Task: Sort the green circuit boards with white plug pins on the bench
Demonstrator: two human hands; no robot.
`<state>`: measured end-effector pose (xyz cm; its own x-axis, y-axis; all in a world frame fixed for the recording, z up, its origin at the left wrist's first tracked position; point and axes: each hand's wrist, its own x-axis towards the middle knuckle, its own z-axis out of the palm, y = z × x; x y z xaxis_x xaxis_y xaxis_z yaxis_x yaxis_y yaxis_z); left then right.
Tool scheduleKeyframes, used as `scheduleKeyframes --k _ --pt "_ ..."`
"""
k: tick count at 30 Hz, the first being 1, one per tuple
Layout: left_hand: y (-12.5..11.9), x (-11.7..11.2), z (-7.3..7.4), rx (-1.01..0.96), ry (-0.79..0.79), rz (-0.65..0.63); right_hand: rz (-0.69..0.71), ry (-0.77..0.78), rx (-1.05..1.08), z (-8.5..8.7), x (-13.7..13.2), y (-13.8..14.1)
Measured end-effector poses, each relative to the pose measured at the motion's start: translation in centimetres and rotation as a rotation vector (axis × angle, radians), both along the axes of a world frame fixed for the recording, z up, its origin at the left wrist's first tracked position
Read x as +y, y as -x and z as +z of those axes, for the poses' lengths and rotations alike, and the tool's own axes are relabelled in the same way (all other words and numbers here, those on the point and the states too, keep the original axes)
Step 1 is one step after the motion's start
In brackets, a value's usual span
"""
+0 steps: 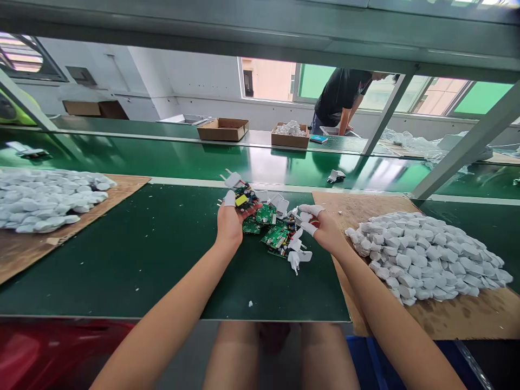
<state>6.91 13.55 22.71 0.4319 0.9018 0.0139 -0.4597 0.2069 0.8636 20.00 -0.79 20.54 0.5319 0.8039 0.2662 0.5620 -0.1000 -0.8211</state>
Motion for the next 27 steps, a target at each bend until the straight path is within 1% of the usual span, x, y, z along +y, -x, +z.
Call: scheduleKeyframes --k 3,6,8,10,12,14,16,19,21,22,24,26,27 --pt "0.1 1.3 -0.1 -0.021 -0.113 0.185 -0.046 0.037 -0.050 0.0 -0.1 -0.2" --pt "0.2 3.1 -0.4 0.034 -0.210 0.324 -0.099 0.051 -0.084 -0.4 -0.2 -0.5" --pt "0.2 4.5 -0.8 0.094 -0.197 0.386 -0.114 0.069 -0.104 -0.8 -0.2 -0.6" --pt "0.3 5.8 -1.4 0.168 -0.111 0.418 -0.120 0.086 -0.127 -0.9 -0.1 -0.6" --pt "0.3 6.7 -2.0 0.221 0.004 0.404 -0.132 0.112 -0.142 -0.7 -0.1 -0.4" --pt "0.2 7.2 -2.6 0.225 0.106 0.354 -0.137 0.147 -0.160 -0.3 -0.2 -0.1" --pt "0.1 7.4 -3.0 0.211 0.144 0.328 -0.131 0.182 -0.202 0.3 -0.3 0.2" --pt "-0.2 7.3 -3.3 0.203 0.075 0.339 -0.136 0.234 -0.275 1.0 -0.6 0.6" --pt "-0.4 7.3 -3.5 0.212 0.021 0.323 -0.112 0.262 -0.328 1.4 -0.8 0.9" --pt "-0.4 7.3 -3.7 0.222 -0.001 0.311 -0.075 0.276 -0.362 1.6 -0.9 1.1" --pt "-0.6 7.2 -4.0 0.273 -0.054 0.289 0.043 0.312 -0.443 1.9 -1.1 1.6" --pt "-0.7 7.1 -4.4 0.354 -0.120 0.271 0.148 0.391 -0.536 2.1 -1.1 2.1" --pt "-0.7 7.1 -4.6 0.399 -0.154 0.262 0.174 0.447 -0.588 2.2 -1.1 2.4"
